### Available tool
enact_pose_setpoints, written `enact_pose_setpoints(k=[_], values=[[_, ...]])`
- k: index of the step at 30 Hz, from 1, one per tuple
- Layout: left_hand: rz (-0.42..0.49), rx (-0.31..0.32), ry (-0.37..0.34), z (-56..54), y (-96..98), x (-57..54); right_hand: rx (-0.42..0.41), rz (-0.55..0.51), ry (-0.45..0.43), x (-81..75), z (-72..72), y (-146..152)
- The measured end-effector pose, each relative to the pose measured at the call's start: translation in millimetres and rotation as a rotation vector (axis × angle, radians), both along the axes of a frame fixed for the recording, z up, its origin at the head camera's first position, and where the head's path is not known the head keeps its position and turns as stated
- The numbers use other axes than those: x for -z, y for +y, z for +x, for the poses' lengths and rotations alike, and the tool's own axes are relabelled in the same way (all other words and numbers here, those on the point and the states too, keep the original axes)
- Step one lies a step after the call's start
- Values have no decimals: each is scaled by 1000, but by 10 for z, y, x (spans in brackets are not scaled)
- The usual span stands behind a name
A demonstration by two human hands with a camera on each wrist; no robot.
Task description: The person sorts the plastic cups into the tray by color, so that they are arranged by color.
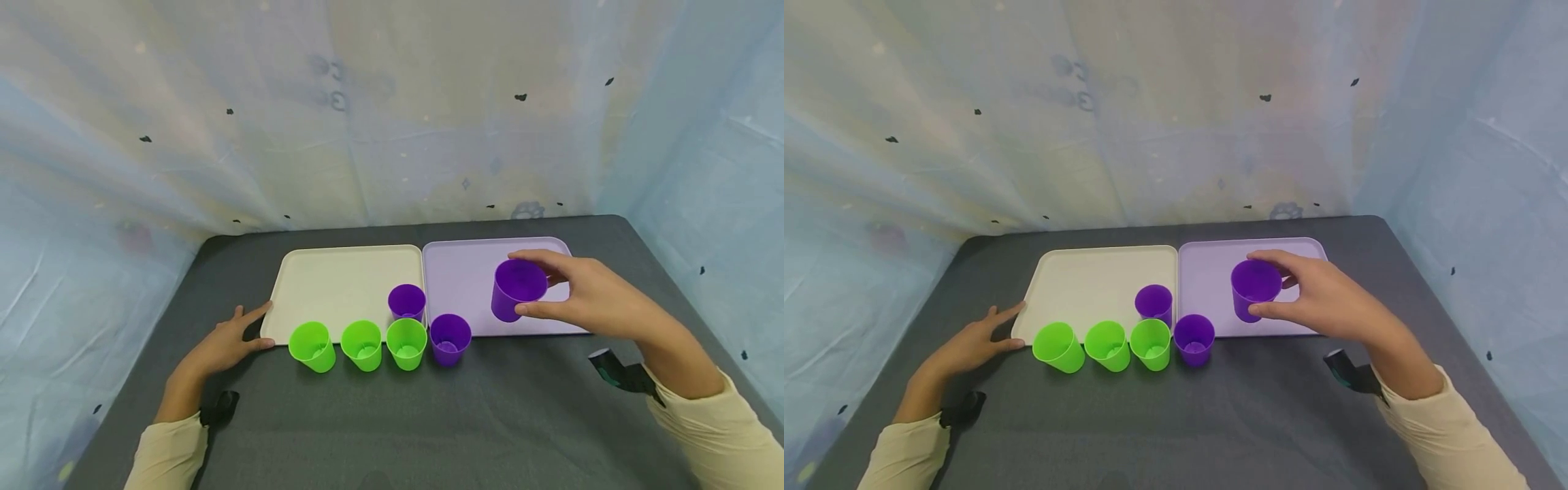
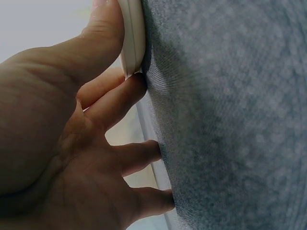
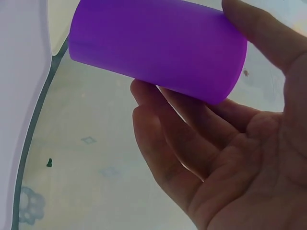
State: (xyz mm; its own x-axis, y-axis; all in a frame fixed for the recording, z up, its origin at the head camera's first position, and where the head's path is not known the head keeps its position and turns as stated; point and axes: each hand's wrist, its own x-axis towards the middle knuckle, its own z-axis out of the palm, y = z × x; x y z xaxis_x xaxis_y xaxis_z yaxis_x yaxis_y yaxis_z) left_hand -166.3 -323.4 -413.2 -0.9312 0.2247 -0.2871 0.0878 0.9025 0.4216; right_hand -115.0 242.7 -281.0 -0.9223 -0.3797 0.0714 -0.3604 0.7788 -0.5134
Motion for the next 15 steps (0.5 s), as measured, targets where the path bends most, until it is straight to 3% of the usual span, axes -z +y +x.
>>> enact_pose_setpoints(k=[15], values=[[9,7,-5,-29,-21,24,-112,17,-14,-78,-237,-342]])
